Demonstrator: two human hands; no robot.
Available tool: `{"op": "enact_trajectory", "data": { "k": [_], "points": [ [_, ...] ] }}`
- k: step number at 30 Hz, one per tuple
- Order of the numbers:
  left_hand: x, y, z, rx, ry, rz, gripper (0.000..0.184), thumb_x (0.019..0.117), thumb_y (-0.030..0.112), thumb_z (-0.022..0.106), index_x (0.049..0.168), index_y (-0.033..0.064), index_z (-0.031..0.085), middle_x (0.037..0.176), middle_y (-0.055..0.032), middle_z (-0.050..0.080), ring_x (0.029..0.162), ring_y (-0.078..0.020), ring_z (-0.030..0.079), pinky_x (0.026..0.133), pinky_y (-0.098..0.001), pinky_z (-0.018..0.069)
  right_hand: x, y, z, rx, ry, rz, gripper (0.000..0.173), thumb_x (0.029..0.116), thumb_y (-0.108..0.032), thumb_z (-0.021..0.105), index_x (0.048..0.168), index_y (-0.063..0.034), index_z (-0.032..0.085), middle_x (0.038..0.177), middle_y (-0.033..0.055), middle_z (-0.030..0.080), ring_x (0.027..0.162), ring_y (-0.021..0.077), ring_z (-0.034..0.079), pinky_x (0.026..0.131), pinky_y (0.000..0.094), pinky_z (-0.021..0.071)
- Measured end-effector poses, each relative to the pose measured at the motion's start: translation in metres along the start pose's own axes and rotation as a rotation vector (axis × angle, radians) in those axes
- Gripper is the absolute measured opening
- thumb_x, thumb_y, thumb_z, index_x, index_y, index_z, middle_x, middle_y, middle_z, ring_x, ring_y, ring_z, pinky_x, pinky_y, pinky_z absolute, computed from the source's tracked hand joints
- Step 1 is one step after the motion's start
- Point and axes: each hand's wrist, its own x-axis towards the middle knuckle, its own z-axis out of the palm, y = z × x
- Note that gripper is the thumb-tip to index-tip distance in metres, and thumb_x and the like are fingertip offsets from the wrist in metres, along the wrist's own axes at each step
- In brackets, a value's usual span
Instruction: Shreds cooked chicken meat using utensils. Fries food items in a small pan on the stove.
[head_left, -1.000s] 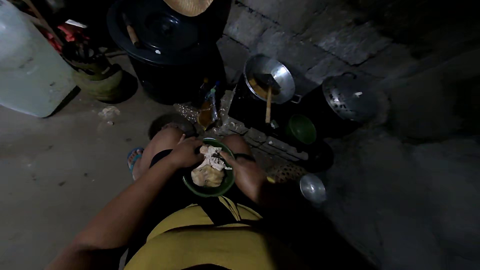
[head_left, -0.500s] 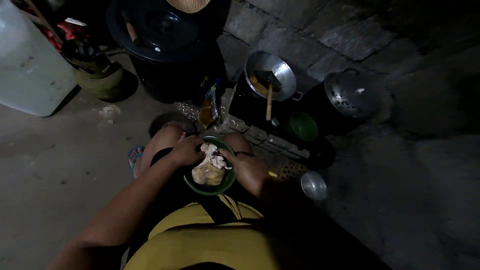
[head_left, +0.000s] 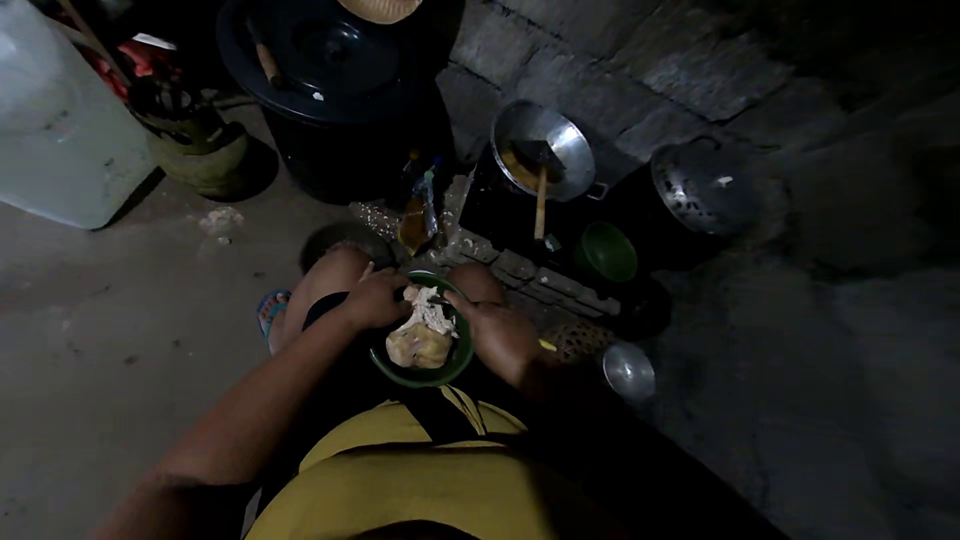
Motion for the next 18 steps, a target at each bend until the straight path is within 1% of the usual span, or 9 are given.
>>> {"op": "enact_trajectory", "data": {
  "k": [2, 5, 7, 9, 12, 14, 15, 17, 18],
  "points": [
    [-0.002, 0.002, -0.001, 0.049, -0.022, -0.016, 0.035, 0.0974, 0.031, 0.066, 0.125, 0.0099, 0.069, 0.134, -0.0122, 0.064, 0.136, -0.0292, 0.051, 0.125, -0.0609, 0.0114, -0.007, -0.004, 0.007, -0.021, -0.12, 0.014, 0.067, 0.1054, -0.005, 0.042, 0.162, -0.0378, 0.029, 0.128, 0.0246, 0.064, 0.113, 0.0453, 0.066, 0.091, 0.0616, 0.0535],
    [0.0, 0.004, -0.003, 0.081, -0.048, -0.02, 0.035, 0.0969, 0.034, 0.066, 0.124, 0.0124, 0.069, 0.133, -0.0111, 0.064, 0.135, -0.0292, 0.052, 0.123, -0.0646, 0.012, -0.023, 0.004, 0.015, -0.018, -0.266, 0.024, 0.066, 0.1069, -0.008, 0.041, 0.164, -0.0368, 0.024, 0.131, 0.0253, 0.063, 0.116, 0.0462, 0.064, 0.094, 0.0626, 0.0524],
    [0.002, 0.006, -0.007, 0.059, -0.063, -0.033, 0.036, 0.0986, 0.035, 0.065, 0.126, 0.0115, 0.068, 0.135, -0.0124, 0.063, 0.137, -0.0294, 0.05, 0.124, -0.0638, 0.0105, -0.029, 0.01, 0.011, -0.013, -0.253, 0.025, 0.064, 0.1084, -0.01, 0.04, 0.164, -0.0381, 0.025, 0.133, 0.0252, 0.062, 0.117, 0.0462, 0.064, 0.095, 0.0624, 0.0519],
    [0.0, 0.005, -0.008, 0.045, -0.055, -0.037, 0.036, 0.0997, 0.034, 0.064, 0.127, 0.0106, 0.068, 0.136, -0.0127, 0.062, 0.137, -0.0286, 0.05, 0.124, -0.0619, 0.0109, -0.028, 0.011, -0.005, -0.018, -0.197, 0.037, 0.061, 0.1091, -0.012, 0.038, 0.161, -0.0428, 0.03, 0.135, 0.0224, 0.062, 0.118, 0.0443, 0.064, 0.095, 0.0622, 0.0517],
    [-0.001, 0.003, -0.006, 0.021, -0.044, -0.018, 0.037, 0.099, 0.032, 0.065, 0.128, 0.0095, 0.067, 0.135, -0.0142, 0.062, 0.137, -0.0297, 0.05, 0.124, -0.0619, 0.0124, -0.016, 0.008, -0.024, -0.012, -0.048, 0.037, 0.054, 0.1107, -0.016, 0.038, 0.159, -0.0411, 0.039, 0.133, 0.0197, 0.066, 0.116, 0.0423, 0.066, 0.093, 0.0612, 0.0529],
    [0.0, 0.002, -0.002, 0.015, -0.032, -0.009, 0.035, 0.0983, 0.031, 0.066, 0.126, 0.0102, 0.068, 0.132, -0.0137, 0.064, 0.135, -0.0296, 0.052, 0.124, -0.0614, 0.0136, -0.005, 0.004, -0.017, -0.002, 0.012, 0.023, 0.055, 0.1099, -0.016, 0.041, 0.159, -0.0392, 0.038, 0.128, 0.0201, 0.067, 0.111, 0.0424, 0.068, 0.09, 0.0612, 0.0546],
    [0.001, 0.001, -0.001, 0.018, -0.022, -0.006, 0.035, 0.0981, 0.031, 0.066, 0.126, 0.01, 0.069, 0.132, -0.0135, 0.064, 0.134, -0.0296, 0.052, 0.125, -0.0608, 0.0137, -0.002, 0.001, -0.009, 0.006, 0.018, 0.007, 0.057, 0.1079, -0.013, 0.043, 0.16, -0.0363, 0.037, 0.125, 0.0225, 0.068, 0.109, 0.0439, 0.068, 0.089, 0.062, 0.0549],
    [0.001, 0.003, 0.0, 0.052, -0.02, -0.024, 0.036, 0.0975, 0.031, 0.066, 0.127, 0.0101, 0.069, 0.134, -0.0129, 0.064, 0.135, -0.0294, 0.052, 0.125, -0.0595, 0.0139, -0.005, -0.007, 0.002, 0.001, -0.078, 0.013, 0.066, 0.1056, -0.007, 0.043, 0.163, -0.0359, 0.029, 0.128, 0.0258, 0.064, 0.111, 0.0462, 0.066, 0.091, 0.0623, 0.0538],
    [-0.001, 0.003, -0.001, 0.068, -0.035, -0.038, 0.038, 0.0981, 0.032, 0.065, 0.129, 0.0106, 0.068, 0.137, -0.0125, 0.062, 0.138, -0.0293, 0.05, 0.125, -0.06, 0.0117, -0.01, -0.01, 0.004, -0.011, -0.154, 0.028, 0.069, 0.1055, -0.005, 0.042, 0.164, -0.0369, 0.024, 0.13, 0.0263, 0.063, 0.113, 0.0464, 0.065, 0.092, 0.0619, 0.0531]
  ]
}}
